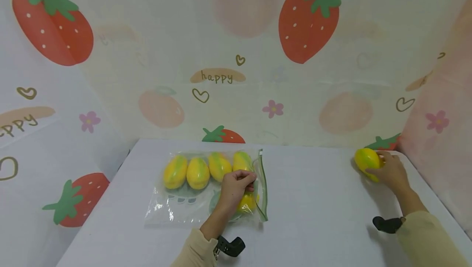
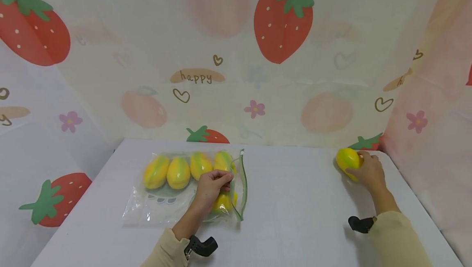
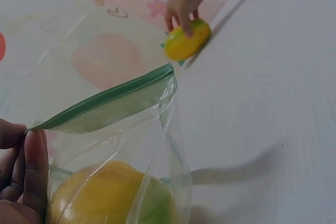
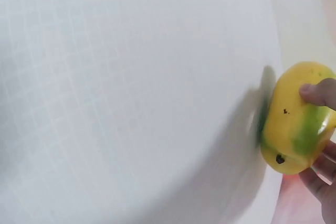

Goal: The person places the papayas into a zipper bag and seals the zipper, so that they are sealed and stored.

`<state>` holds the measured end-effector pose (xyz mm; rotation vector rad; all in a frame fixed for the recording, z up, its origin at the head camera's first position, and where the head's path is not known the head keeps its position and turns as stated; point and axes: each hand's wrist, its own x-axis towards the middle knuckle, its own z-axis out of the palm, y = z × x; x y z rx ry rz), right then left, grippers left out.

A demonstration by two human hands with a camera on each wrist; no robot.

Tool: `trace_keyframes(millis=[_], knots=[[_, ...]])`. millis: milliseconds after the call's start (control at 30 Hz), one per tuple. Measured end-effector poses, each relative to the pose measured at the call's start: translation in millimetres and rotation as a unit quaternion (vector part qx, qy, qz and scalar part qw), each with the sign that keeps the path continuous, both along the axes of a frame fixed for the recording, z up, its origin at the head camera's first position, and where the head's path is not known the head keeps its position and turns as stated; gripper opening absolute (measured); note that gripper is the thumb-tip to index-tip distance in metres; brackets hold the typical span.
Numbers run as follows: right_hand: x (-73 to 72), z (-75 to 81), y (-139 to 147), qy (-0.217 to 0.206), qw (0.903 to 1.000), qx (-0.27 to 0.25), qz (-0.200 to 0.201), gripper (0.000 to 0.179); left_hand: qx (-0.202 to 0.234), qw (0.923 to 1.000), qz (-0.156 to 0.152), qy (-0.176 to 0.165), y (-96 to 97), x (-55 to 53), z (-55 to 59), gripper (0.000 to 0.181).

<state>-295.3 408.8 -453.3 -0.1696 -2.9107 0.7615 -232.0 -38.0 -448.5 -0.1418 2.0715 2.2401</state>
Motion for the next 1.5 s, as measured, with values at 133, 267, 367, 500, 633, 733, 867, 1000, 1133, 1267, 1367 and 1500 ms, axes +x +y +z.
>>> trace_keyframes(millis=[133, 267, 367, 500, 633, 733, 867, 1000, 1133, 1267, 1367, 1500], knots=[[0.1, 0.9, -6, 0.008, 0.9997, -0.021, 0.013, 0.069, -0.005, 1.0, 0.001, -0.004, 0.6, -0.3, 0.8, 0.024], [3.0, 4.6, -13, 0.002, 0.9989, -0.042, 0.021, 0.069, -0.008, 0.9999, -0.001, -0.008, 0.9, 1.1, 5.2, 0.023], [7.6, 7.0, -20, -0.004, 0.9982, -0.052, 0.029, 0.07, -0.007, 1.0, -0.002, -0.002, 0.7, 4.3, 8.7, 0.021], [12.6, 6.5, -26, -0.019, 0.9973, -0.058, 0.042, 0.074, -0.008, 1.0, -0.001, 0.0, 0.3, 2.5, 3.7, 0.02], [18.8, 5.3, -34, -0.035, 0.9953, -0.063, 0.065, 0.075, -0.012, 0.9999, 0.0, -0.005, -0.2, -1.1, -1.1, 0.02], [24.9, 4.9, -42, -0.037, 0.9936, -0.064, 0.085, 0.075, -0.014, 0.9998, -0.001, -0.01, -0.3, -1.1, 0.0, 0.02], [31.6, 5.4, -53, -0.034, 0.9921, -0.068, 0.1, 0.075, -0.014, 0.9998, -0.004, -0.014, -0.9, -0.6, 2.2, 0.022], [36.2, 6.7, -66, -0.03, 0.9898, -0.077, 0.116, 0.073, -0.014, 0.9999, -0.003, -0.009, -1.9, -1.3, 4.0, 0.024], [40.5, 8.4, -78, -0.024, 0.9865, -0.083, 0.139, 0.07, -0.015, 0.9998, -0.003, -0.01, -1.9, -2.8, 5.7, 0.024], [44.7, 11.4, -91, -0.014, 0.9818, -0.086, 0.168, 0.068, -0.023, 0.9996, -0.005, -0.017, -1.7, -2.4, 6.4, 0.024], [46.9, 14.1, -100, -0.003, 0.9777, -0.086, 0.192, 0.066, -0.024, 0.9994, -0.005, -0.022, -1.5, -1.9, 6.6, 0.022], [48.7, 16.9, -112, 0.009, 0.9728, -0.085, 0.215, 0.063, -0.023, 0.9995, -0.005, -0.019, -1.6, -1.6, 6.9, 0.022]])
